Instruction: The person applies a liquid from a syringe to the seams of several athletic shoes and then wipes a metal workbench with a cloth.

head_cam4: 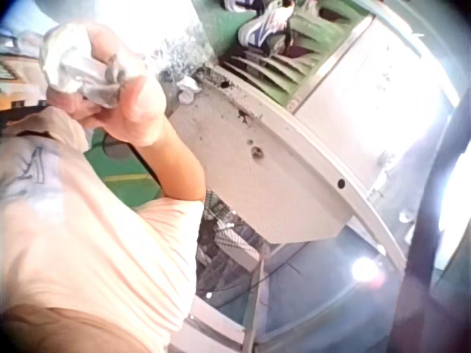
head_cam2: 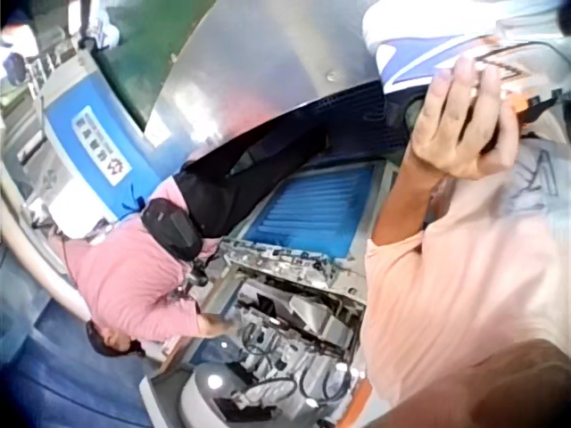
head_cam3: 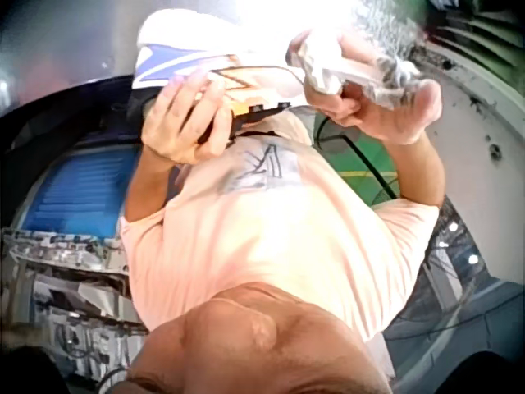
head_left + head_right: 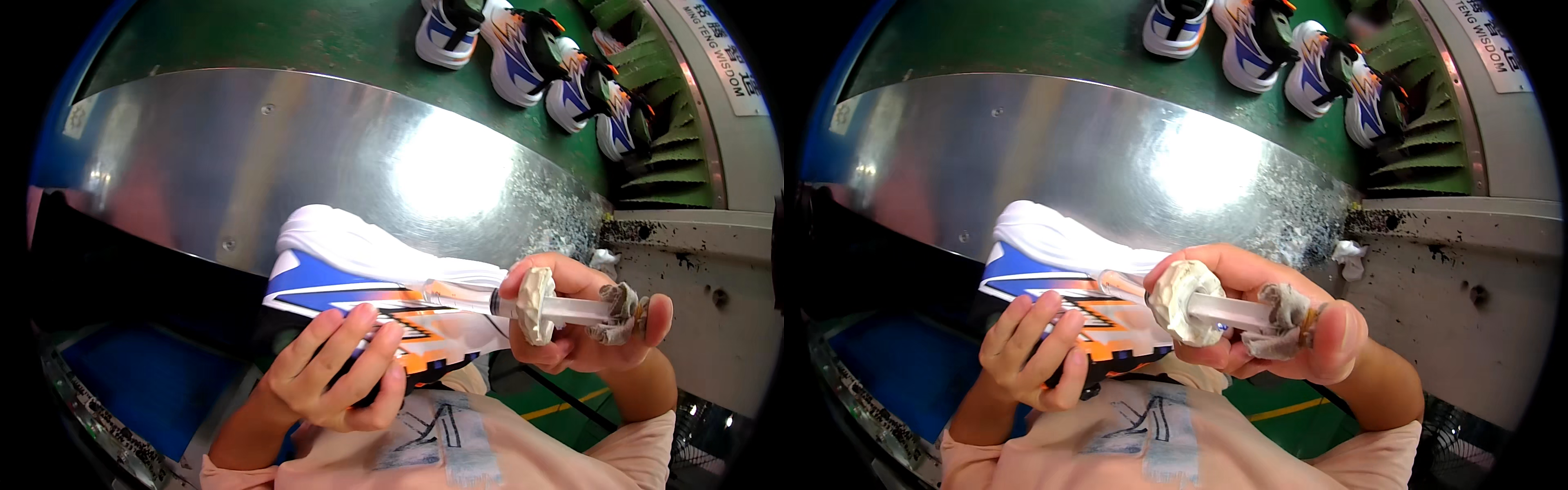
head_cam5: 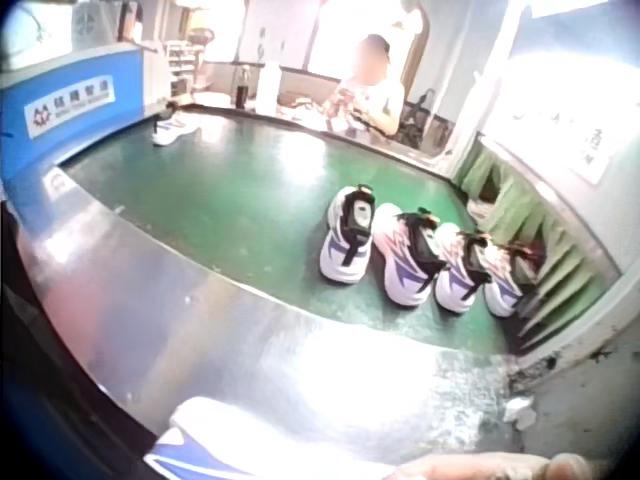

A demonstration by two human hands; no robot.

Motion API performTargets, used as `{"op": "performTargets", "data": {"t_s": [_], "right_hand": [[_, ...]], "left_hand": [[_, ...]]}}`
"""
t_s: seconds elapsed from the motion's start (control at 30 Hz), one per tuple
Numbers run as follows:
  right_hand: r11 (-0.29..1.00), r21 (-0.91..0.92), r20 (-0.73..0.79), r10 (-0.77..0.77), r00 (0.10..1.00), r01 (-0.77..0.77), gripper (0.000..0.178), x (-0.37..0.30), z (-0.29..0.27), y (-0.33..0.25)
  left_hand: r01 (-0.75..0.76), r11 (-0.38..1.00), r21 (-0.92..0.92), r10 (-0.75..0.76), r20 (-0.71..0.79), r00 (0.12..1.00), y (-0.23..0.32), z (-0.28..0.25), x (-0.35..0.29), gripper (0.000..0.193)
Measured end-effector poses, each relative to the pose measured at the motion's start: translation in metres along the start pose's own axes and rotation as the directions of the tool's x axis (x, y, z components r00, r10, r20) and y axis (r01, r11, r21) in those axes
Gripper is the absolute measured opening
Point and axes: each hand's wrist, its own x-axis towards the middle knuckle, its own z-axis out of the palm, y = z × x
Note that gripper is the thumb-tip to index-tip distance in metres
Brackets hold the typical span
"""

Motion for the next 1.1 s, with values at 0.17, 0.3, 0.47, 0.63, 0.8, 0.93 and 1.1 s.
{"op": "performTargets", "data": {"t_s": [0.17,0.3,0.47,0.63,0.8,0.93,1.1], "right_hand": [[0.994,0.035,-0.147,0.11,0.983,-0.106,0.127,-0.022,0.006,-0.001],[0.988,0.152,-0.14,-0.002,0.99,0.024,0.127,-0.046,-0.003,0.015],[0.993,0.116,-0.256,0.0,0.967,0.031,0.119,-0.072,-0.005,0.024],[0.975,0.105,-0.253,-0.166,0.953,0.198,0.119,-0.097,-0.022,0.061],[0.893,0.191,-0.276,-0.35,0.895,0.408,0.122,-0.113,-0.033,0.097],[0.817,0.264,-0.371,-0.404,0.836,0.512,0.122,-0.113,-0.03,0.119],[0.799,0.25,-0.377,-0.44,0.815,0.547,0.124,-0.119,-0.031,0.13]], "left_hand": [[-0.023,0.997,0.079,0.023,0.005,1.0,0.001,0.004,-0.017,0.021],[-0.032,0.992,0.118,0.029,0.027,0.999,0.002,0.005,-0.02,0.024],[-0.015,0.99,0.139,0.01,0.042,0.999,0.006,0.003,-0.022,0.027],[-0.024,0.985,0.172,0.02,0.027,0.999,0.005,0.004,-0.014,0.025],[-0.03,0.989,0.141,0.022,0.062,0.998,0.005,0.001,0.0,0.023],[-0.09,0.979,0.183,0.072,0.101,0.992,0.001,-0.002,0.009,0.039],[-0.097,0.987,0.13,0.081,0.125,0.989,-0.001,-0.004,0.032,0.05]]}}
